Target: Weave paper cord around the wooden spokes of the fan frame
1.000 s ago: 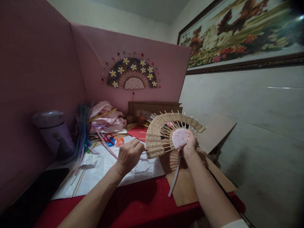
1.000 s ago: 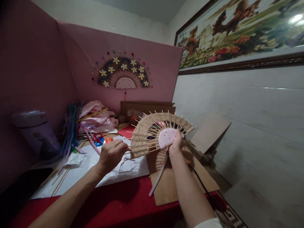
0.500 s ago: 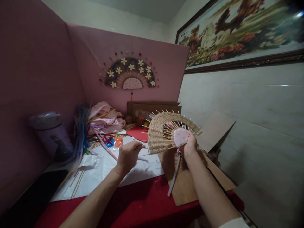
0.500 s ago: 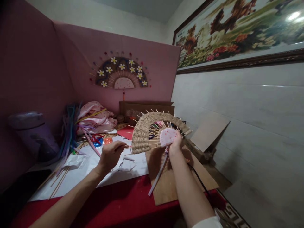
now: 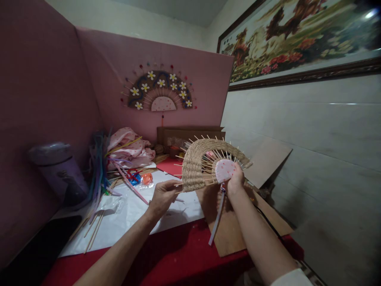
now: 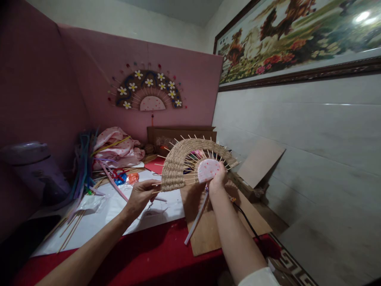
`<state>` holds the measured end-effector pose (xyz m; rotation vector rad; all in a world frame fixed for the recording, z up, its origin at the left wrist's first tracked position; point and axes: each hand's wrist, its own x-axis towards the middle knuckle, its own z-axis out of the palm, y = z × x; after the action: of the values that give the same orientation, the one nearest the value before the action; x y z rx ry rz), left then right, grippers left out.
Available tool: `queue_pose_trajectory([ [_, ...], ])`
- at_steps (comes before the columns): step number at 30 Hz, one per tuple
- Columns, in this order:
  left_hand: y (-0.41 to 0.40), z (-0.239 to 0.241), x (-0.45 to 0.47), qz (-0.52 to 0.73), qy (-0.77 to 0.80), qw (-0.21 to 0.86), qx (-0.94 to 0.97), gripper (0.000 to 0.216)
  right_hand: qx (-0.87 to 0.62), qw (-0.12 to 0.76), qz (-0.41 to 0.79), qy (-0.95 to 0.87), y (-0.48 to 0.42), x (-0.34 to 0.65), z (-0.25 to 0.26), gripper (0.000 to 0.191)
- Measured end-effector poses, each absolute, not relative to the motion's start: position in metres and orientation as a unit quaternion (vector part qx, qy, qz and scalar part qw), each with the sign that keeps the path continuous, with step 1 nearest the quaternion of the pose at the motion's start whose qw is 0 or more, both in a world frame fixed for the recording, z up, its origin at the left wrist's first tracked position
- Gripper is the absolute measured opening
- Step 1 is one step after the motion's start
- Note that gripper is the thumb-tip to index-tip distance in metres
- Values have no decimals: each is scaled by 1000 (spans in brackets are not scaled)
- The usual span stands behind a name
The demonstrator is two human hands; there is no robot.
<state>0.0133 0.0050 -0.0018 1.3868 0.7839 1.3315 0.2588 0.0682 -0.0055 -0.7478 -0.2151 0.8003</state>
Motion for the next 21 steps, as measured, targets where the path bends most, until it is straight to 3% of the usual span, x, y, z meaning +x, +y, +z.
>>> queue_pose_trajectory([
  [7, -1, 1, 17, 524, 319, 568, 549, 19, -359, 857, 355, -103, 68, 261, -7, 29],
  [13, -2, 0, 18, 536, 299, 565, 551, 23, -386, 869, 305, -60, 73, 267, -10, 23],
  [21, 3, -7, 17, 539, 318, 573, 529, 25, -368, 869, 326, -63, 68, 262, -4, 22],
])
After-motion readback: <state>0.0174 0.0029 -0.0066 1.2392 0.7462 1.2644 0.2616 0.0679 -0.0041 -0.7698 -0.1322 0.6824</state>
